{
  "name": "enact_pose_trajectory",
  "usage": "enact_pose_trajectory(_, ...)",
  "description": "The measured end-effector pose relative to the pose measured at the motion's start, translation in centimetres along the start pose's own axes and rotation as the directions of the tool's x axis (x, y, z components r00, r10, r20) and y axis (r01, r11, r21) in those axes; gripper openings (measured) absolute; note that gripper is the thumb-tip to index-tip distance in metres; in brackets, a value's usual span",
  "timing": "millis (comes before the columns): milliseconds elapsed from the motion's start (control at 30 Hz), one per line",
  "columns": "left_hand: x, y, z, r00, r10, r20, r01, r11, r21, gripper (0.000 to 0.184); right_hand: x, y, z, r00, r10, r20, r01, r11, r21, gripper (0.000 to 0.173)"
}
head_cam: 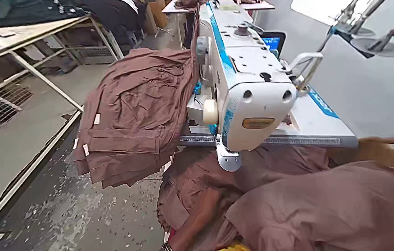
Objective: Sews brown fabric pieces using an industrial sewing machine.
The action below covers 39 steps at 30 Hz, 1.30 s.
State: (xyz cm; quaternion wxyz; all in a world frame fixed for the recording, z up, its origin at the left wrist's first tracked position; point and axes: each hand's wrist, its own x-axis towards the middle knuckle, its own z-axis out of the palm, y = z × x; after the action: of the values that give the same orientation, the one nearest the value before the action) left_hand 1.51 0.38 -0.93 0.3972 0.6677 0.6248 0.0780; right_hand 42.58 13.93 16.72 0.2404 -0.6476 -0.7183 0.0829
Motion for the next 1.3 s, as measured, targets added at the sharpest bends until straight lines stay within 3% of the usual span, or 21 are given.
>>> enact_pose_trajectory(67, -0.4, 0.0, -1.2, 0.985, 0.112, -0.132, -0.124, 0.988, -0.087, 0.039, 1.8, -4.9, 6.6, 0.961, -0.256, 0.109, 0.242, 0.962, 0.123, 0.025)
enact_pose_trajectory(133, -1.4, 0.4, -3.6, 0.953, 0.230, -0.196, -0.254, 0.962, -0.103, 0.034, 0.7, -11.7, 12.0, 0.918, -0.352, 0.184, 0.229, 0.849, 0.477, 0.021)
enact_pose_trajectory(200, -3.0, 1.1, -5.7, 0.927, 0.323, -0.191, -0.337, 0.940, -0.049, 0.023, -0.4, -16.5, 15.6, 0.884, -0.406, 0.230, 0.146, 0.709, 0.690, 0.025)
enact_pose_trajectory(367, -5.9, 0.7, -6.5, 0.814, 0.484, -0.320, -0.477, 0.873, 0.105, 0.024, -1.0, -20.0, 18.3, 0.931, -0.298, 0.212, 0.044, 0.667, 0.744, 0.029)
enact_pose_trajectory(500, -5.2, 1.9, -7.1, 0.746, 0.522, -0.414, -0.566, 0.824, 0.019, 0.011, -1.3, -20.5, 18.2, 0.948, -0.250, 0.196, 0.021, 0.665, 0.747, 0.028)
enact_pose_trajectory(600, -3.7, 2.9, -8.0, 0.731, 0.400, -0.553, -0.544, 0.831, -0.118, 0.018, -1.0, -19.3, 17.0, 0.896, -0.323, 0.305, -0.009, 0.673, 0.739, 0.033)
enact_pose_trajectory(667, -3.0, 3.1, -9.1, 0.731, 0.229, -0.642, -0.483, 0.839, -0.251, 0.018, -0.2, -17.0, 15.2, 0.771, -0.411, 0.486, -0.039, 0.731, 0.681, 0.040)
enact_pose_trajectory(733, -2.5, 2.8, -10.0, 0.753, 0.068, -0.654, -0.418, 0.817, -0.397, 0.015, 0.0, -15.8, 14.0, 0.693, -0.409, 0.593, -0.050, 0.794, 0.606, 0.030)
enact_pose_trajectory(900, -0.5, 3.3, -10.5, 0.783, -0.067, -0.618, -0.362, 0.758, -0.542, 0.011, 0.3, -16.0, 14.5, 0.850, -0.301, 0.432, 0.039, 0.854, 0.519, 0.018)
enact_pose_trajectory(1167, -0.2, 3.9, -9.6, 0.753, -0.094, -0.651, -0.336, 0.796, -0.504, 0.012, 1.1, -15.8, 14.1, 0.889, -0.308, 0.339, 0.192, 0.923, 0.334, 0.023)
enact_pose_trajectory(1300, 0.1, 3.9, -9.7, 0.808, -0.071, -0.584, -0.341, 0.752, -0.564, 0.012, 4.0, -12.3, 15.0, 0.954, -0.297, -0.041, 0.299, 0.951, 0.074, 0.018)
